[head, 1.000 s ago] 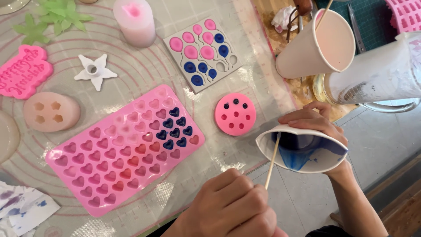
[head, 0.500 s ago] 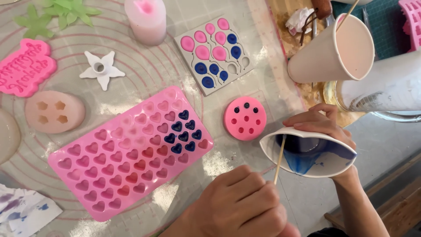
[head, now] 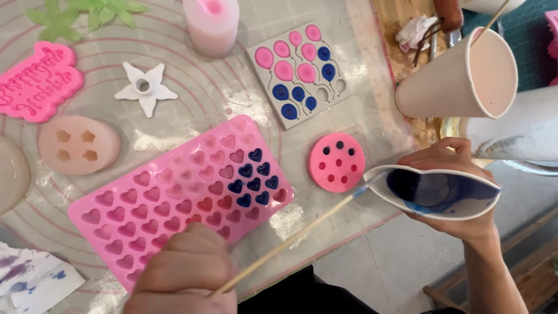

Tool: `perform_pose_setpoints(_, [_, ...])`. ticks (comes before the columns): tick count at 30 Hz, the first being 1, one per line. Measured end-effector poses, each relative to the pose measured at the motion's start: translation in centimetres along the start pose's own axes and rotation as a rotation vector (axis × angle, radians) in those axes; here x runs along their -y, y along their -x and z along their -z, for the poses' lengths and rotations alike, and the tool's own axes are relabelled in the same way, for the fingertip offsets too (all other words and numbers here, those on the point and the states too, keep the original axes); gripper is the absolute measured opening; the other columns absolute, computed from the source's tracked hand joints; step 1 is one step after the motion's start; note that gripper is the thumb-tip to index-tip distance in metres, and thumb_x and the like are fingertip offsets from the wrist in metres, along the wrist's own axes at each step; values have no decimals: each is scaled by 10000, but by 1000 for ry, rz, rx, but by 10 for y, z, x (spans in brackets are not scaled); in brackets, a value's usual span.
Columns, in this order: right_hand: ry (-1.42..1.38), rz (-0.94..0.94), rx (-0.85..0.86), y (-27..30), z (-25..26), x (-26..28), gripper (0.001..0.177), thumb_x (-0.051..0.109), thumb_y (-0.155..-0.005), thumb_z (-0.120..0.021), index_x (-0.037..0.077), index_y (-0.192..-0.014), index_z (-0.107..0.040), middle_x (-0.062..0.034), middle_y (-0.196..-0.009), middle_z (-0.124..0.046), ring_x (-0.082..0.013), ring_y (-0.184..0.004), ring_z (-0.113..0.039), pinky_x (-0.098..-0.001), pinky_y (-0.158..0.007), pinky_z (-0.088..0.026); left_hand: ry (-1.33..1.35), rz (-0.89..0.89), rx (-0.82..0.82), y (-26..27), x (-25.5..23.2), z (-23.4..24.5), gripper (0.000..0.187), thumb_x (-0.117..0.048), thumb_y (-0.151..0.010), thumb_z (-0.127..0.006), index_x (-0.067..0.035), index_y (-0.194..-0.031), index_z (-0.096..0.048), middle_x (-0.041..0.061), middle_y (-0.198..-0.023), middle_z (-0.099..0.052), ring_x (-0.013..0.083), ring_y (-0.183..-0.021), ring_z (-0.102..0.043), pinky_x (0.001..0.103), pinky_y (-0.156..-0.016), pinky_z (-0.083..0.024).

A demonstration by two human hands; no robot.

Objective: Pouring colored liquid wax into various silicone molds to create candle components and shapes.

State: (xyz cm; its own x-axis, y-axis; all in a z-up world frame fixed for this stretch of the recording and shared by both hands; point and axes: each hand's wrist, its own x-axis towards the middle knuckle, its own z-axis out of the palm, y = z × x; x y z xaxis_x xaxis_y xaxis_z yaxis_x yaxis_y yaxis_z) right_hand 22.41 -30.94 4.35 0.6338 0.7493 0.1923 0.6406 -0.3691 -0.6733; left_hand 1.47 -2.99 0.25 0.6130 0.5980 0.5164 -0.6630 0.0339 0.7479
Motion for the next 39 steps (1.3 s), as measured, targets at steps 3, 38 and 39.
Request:
perform_pose_setpoints(3, [46, -13, 20, -9, -4, 6, 491, 233, -685, -898, 100, -1103, -678, -49, -1078, -746, -180, -1019, -730, -356, -1038, -413, -17, 72, -61, -5, -4, 13, 199, -84, -898, -726, -91, -893, -527, 64, -878, -596, 174, -672, -589, 325, -599, -499])
perform_pose_setpoints(38, [326, -3, 193, -41, 0, 23, 425, 203, -667, -900, 130, -1024, -680, -4, -1041, -744, -160, -1016, -712, -352, -1020, -371, -35, 73, -100, -2, 7, 21, 299, 10, -827, -774, -107, -879, -504, 29, -808, -569, 139, -593, -578, 296, -557, -510])
perform_pose_setpoints(39, [327, -4, 196, -42, 0, 23, 428, 202, -662, -901, 129, -1022, -681, -6, -1037, -744, -160, -1011, -712, -352, -1020, -370, -33, 78, -91, -2, 6, 21, 294, 7, -831, -775, -108, -880, -509, 29, -811, -570, 139, -597, -580, 297, -560, -510])
